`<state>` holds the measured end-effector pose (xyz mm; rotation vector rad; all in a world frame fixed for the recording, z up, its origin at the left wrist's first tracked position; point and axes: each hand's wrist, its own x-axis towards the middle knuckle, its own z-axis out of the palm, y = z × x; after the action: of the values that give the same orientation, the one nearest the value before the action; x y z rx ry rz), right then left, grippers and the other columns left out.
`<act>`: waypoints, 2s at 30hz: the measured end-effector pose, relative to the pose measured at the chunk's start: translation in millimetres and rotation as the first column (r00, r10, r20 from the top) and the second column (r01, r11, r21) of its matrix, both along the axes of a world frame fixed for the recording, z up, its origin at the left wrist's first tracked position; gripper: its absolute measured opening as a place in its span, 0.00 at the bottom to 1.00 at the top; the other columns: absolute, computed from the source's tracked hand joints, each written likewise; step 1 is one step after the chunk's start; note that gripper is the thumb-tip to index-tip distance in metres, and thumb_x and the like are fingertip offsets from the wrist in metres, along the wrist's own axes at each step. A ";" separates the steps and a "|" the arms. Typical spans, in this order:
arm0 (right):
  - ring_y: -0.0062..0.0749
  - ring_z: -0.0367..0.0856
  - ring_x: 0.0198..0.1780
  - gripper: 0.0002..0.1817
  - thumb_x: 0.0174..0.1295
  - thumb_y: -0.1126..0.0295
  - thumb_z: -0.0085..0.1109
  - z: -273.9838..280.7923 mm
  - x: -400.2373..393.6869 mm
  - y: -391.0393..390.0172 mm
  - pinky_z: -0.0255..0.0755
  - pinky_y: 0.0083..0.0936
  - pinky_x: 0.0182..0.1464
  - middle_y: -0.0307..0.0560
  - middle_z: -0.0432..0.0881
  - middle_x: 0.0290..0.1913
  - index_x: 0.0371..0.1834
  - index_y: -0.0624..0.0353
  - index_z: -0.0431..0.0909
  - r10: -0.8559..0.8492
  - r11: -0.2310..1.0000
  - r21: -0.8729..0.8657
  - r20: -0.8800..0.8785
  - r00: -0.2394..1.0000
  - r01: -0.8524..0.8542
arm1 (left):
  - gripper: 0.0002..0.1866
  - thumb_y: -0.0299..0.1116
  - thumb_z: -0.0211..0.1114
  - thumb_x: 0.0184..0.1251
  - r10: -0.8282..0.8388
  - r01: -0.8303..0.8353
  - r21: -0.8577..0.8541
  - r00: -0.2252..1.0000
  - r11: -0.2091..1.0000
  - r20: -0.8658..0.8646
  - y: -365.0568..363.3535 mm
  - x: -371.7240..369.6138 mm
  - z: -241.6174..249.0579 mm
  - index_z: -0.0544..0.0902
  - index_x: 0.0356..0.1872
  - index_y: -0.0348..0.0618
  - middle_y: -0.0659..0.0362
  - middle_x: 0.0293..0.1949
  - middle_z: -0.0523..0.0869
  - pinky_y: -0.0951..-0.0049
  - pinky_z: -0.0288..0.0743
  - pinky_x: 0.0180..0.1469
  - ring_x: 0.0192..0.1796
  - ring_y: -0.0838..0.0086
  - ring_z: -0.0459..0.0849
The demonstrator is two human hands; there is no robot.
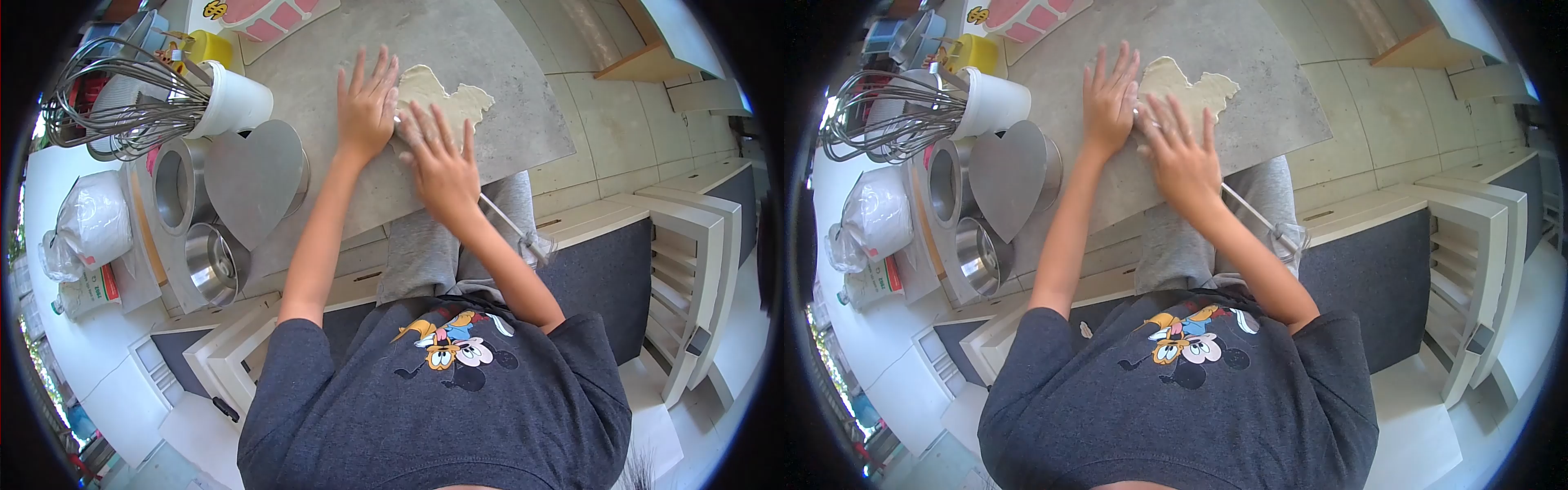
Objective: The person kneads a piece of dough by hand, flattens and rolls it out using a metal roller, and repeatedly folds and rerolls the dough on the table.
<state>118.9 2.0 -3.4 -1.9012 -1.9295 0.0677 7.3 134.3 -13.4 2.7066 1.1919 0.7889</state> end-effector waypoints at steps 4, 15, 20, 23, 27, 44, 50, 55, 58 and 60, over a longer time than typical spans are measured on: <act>0.35 0.42 0.75 0.24 0.68 0.56 0.38 -9.4 29.5 30.6 0.30 0.54 0.72 0.38 0.53 0.73 0.66 0.49 0.66 -0.158 0.984 0.091 0.044 0.986 0.154 | 0.26 0.43 0.44 0.69 0.005 -0.001 0.035 0.995 0.999 -0.102 23.6 40.2 8.0 0.63 0.68 0.54 0.65 0.70 0.60 0.52 0.39 0.72 0.74 0.68 0.52; 0.36 0.37 0.76 0.29 0.67 0.56 0.37 -16.6 44.2 41.2 0.30 0.52 0.72 0.44 0.49 0.74 0.70 0.54 0.57 -0.190 0.960 0.206 -0.024 0.982 0.190 | 0.27 0.48 0.44 0.70 0.011 -0.010 -0.059 1.000 0.998 0.023 25.2 41.0 1.6 0.64 0.67 0.51 0.61 0.68 0.64 0.56 0.46 0.71 0.72 0.70 0.56; 0.37 0.38 0.76 0.34 0.63 0.59 0.44 -3.5 -1.2 9.9 0.26 0.50 0.72 0.56 0.49 0.73 0.66 0.75 0.55 -0.221 0.974 0.062 0.017 0.975 0.220 | 0.26 0.44 0.45 0.69 -0.039 0.043 0.038 0.995 0.998 -0.094 -4.1 9.0 4.9 0.65 0.67 0.51 0.61 0.67 0.66 0.55 0.46 0.70 0.71 0.69 0.58; 0.38 0.39 0.76 0.33 0.61 0.63 0.44 -0.5 -8.2 26.8 0.26 0.50 0.72 0.61 0.49 0.72 0.65 0.76 0.57 -0.294 0.950 0.064 -0.143 0.945 0.305 | 0.26 0.41 0.46 0.68 0.025 -0.006 0.132 0.989 0.991 -0.143 0.9 29.1 6.5 0.64 0.67 0.51 0.61 0.67 0.67 0.53 0.45 0.70 0.71 0.69 0.59; 0.41 0.40 0.76 0.32 0.59 0.63 0.44 -10.6 23.7 59.1 0.28 0.52 0.72 0.60 0.50 0.72 0.64 0.76 0.58 -0.387 0.909 0.147 -0.051 0.921 0.391 | 0.25 0.39 0.48 0.67 -0.062 0.059 0.071 0.997 0.996 0.037 26.6 67.8 8.0 0.66 0.66 0.50 0.60 0.65 0.70 0.54 0.48 0.70 0.69 0.67 0.63; 0.38 0.41 0.76 0.31 0.66 0.59 0.41 -12.2 20.7 35.7 0.27 0.45 0.73 0.57 0.49 0.73 0.66 0.72 0.56 -0.216 0.970 0.096 -0.068 0.974 0.222 | 0.22 0.42 0.49 0.67 0.045 -0.050 0.122 0.998 0.991 0.044 3.3 33.7 2.9 0.74 0.58 0.43 0.57 0.63 0.71 0.57 0.50 0.70 0.69 0.67 0.62; 0.38 0.42 0.76 0.31 0.65 0.59 0.44 -10.4 23.9 38.2 0.28 0.44 0.73 0.59 0.51 0.72 0.63 0.75 0.60 -0.289 0.945 0.132 -0.083 0.954 0.298 | 0.21 0.40 0.50 0.65 -0.065 0.067 0.071 0.997 0.995 -0.039 23.3 30.1 6.3 0.75 0.59 0.50 0.61 0.64 0.70 0.53 0.47 0.70 0.70 0.67 0.61; 0.36 0.39 0.76 0.32 0.65 0.57 0.41 -24.7 52.6 74.6 0.26 0.52 0.72 0.56 0.51 0.73 0.64 0.73 0.60 -0.424 0.898 0.142 0.040 0.905 0.415 | 0.21 0.43 0.50 0.64 -0.122 0.124 0.076 0.992 0.989 -0.034 53.6 73.3 1.5 0.75 0.59 0.59 0.63 0.65 0.70 0.54 0.47 0.71 0.70 0.67 0.60; 0.35 0.37 0.76 0.31 0.66 0.57 0.35 -23.2 65.3 88.2 0.24 0.53 0.71 0.52 0.49 0.74 0.66 0.68 0.59 -0.473 0.874 0.112 -0.030 0.881 0.473 | 0.21 0.45 0.50 0.65 -0.093 0.095 0.094 0.995 0.991 -0.028 63.0 87.5 0.6 0.74 0.59 0.59 0.64 0.64 0.70 0.57 0.48 0.71 0.70 0.69 0.60; 0.37 0.37 0.76 0.31 0.66 0.57 0.35 -24.4 71.5 95.4 0.24 0.53 0.71 0.53 0.48 0.74 0.68 0.66 0.58 -0.481 0.872 0.072 -0.051 0.875 0.483 | 0.22 0.45 0.50 0.66 -0.081 0.082 0.098 0.997 0.992 -0.013 72.4 96.5 -1.9 0.73 0.60 0.58 0.65 0.64 0.70 0.58 0.48 0.71 0.70 0.69 0.60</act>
<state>190.4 97.4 -27.8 -2.2492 -1.3589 -0.1295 103.8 206.7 -15.2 2.8200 1.0632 0.8472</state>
